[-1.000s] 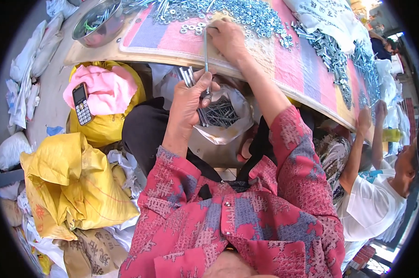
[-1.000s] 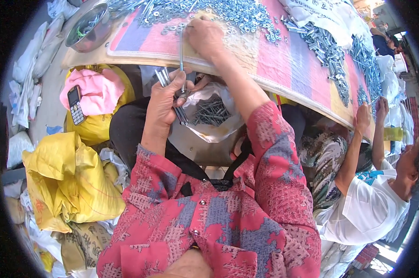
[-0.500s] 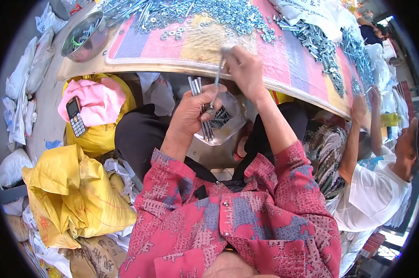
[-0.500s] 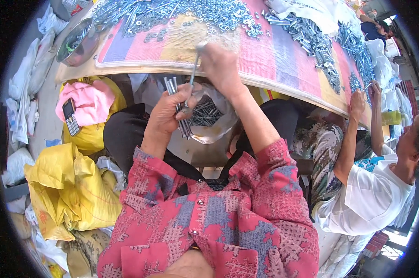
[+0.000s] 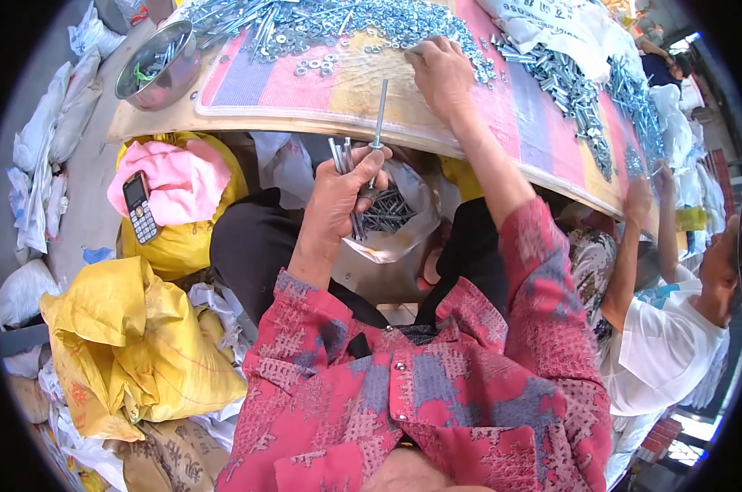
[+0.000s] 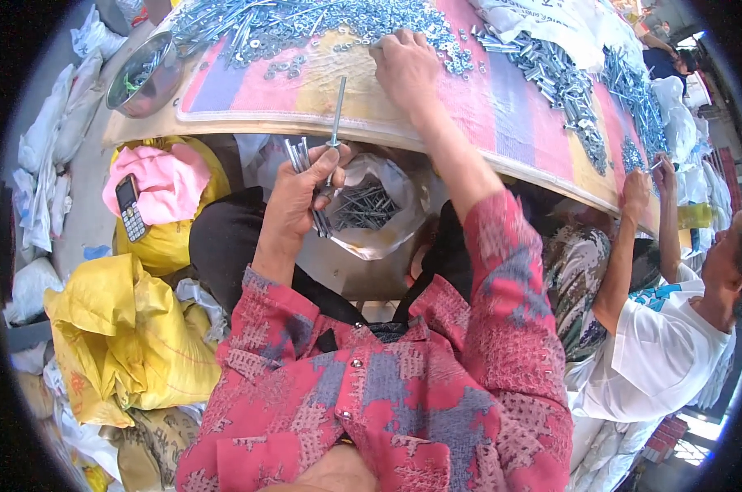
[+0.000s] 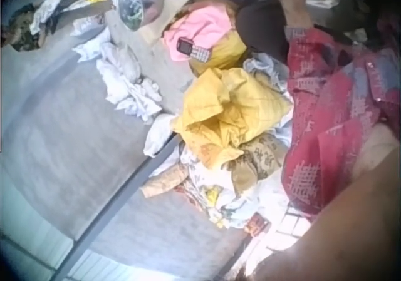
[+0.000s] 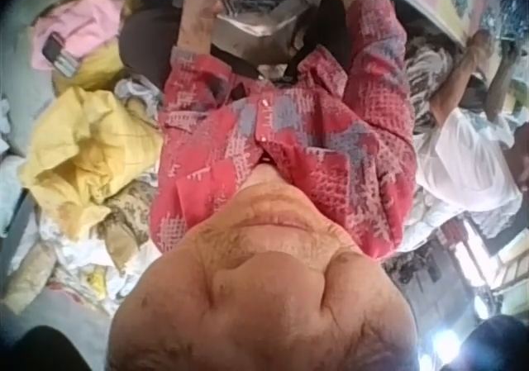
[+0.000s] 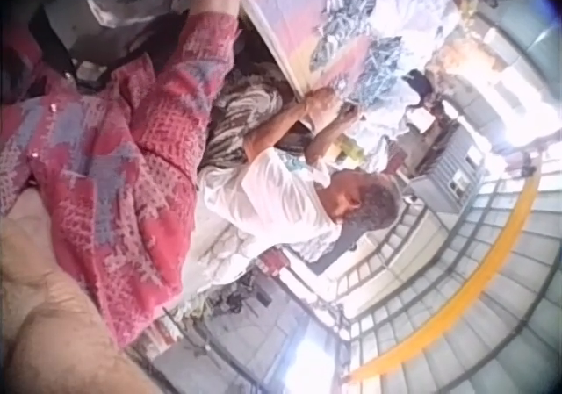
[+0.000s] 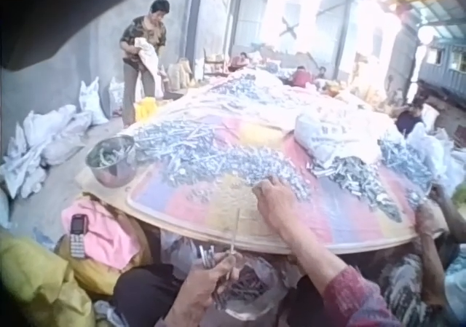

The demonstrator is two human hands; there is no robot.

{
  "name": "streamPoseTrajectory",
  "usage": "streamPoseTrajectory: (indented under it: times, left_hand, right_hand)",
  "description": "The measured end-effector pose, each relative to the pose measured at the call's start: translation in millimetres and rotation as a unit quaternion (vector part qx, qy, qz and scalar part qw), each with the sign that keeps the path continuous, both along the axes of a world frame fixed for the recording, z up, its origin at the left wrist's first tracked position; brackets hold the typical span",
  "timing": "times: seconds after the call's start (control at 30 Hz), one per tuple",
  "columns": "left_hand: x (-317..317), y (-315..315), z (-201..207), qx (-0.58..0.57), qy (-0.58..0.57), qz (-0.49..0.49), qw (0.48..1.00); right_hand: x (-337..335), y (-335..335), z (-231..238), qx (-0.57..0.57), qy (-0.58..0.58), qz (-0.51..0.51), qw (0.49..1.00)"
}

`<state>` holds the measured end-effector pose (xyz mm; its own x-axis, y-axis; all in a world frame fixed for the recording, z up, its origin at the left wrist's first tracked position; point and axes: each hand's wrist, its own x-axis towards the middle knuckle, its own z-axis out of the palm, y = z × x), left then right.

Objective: The person assembles hardware fasteners by picking up washers and nuts from a table and threading them onto long metal bolts by hand.

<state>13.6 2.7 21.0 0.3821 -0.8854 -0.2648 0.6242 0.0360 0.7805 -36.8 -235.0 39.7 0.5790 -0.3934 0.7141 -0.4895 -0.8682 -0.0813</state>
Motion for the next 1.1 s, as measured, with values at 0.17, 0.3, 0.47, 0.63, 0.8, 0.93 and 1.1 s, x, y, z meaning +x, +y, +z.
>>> streamPoseTrajectory:
  times: [0.17, 0.3, 0.47, 0.63, 0.8, 0.93, 1.1]
  left_hand:
    - [-11, -5, 6, 0.015, -0.079, -0.045, 0.996]
    - [-17, -7, -7, 0.012, -0.083, -0.063, 0.994]
    - [-18, -14, -16, -0.014, -0.036, -0.114, 0.993]
    - [-20, -18, -23, -0.010, 0.100, -0.138, 0.985]
    - [-22, -25, -22, 0.034, 0.013, -0.050, 0.998]
    - [-15, -22, -14, 0.029, 0.021, -0.023, 0.999]
    - [-17, -20, -23, 0.035, 0.020, -0.053, 0.998]
  right_hand:
    - [-37, 52, 12, 0.429, -0.140, 0.058, 0.891]
    - [-45, 70, 0, 0.659, -0.301, 0.160, 0.671]
    - [-53, 71, 9, 0.605, -0.360, 0.175, 0.689]
    - [-62, 74, 4, 0.365, -0.223, 0.088, 0.900]
    - [-94, 71, 13, 0.342, -0.019, 0.211, 0.916]
    - [-116, -5, 25, 0.351, -0.137, -0.006, 0.926]
    - [-104, -95, -17, 0.140, 0.022, -0.174, 0.975]
